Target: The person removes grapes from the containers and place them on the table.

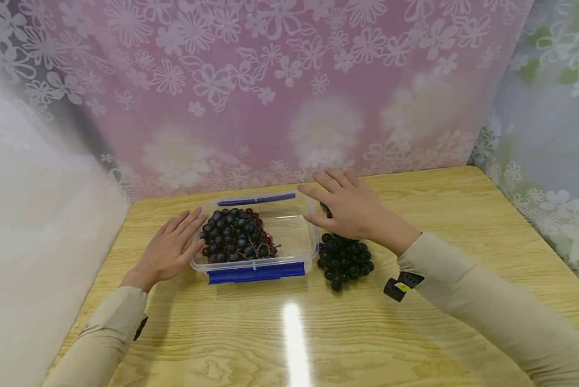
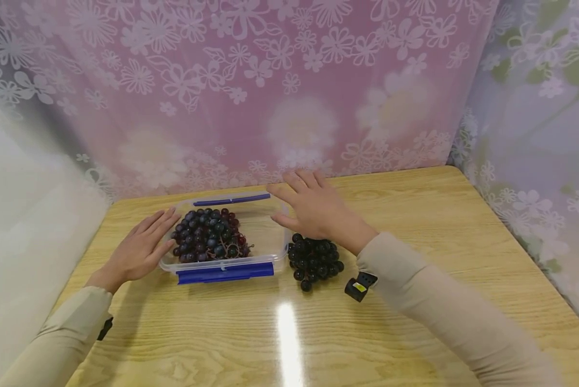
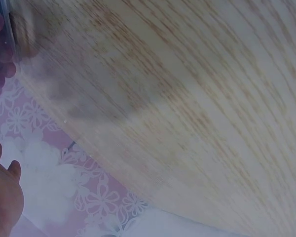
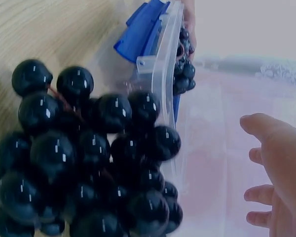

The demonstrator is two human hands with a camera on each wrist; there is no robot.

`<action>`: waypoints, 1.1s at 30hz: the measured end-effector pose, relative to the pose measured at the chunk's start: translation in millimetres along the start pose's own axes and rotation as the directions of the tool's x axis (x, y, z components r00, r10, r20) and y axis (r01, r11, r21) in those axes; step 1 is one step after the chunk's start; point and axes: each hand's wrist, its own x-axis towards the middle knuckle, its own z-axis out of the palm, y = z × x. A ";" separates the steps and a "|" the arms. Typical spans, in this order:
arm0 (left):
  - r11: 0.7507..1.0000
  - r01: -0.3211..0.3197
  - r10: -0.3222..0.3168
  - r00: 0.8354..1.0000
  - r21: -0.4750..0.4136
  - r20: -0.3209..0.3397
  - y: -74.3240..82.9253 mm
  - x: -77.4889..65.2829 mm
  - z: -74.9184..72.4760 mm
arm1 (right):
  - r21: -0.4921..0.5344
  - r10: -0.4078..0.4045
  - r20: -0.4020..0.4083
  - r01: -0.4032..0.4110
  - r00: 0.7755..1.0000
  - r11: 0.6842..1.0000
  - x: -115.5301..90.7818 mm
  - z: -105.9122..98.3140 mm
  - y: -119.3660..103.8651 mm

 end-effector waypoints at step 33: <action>0.991 -0.069 0.072 0.997 0.114 -0.017 -0.1 2.0 -4.4 | 0.079 -0.087 0.069 0.082 0.994 0.994 37.5 35.8 -75.9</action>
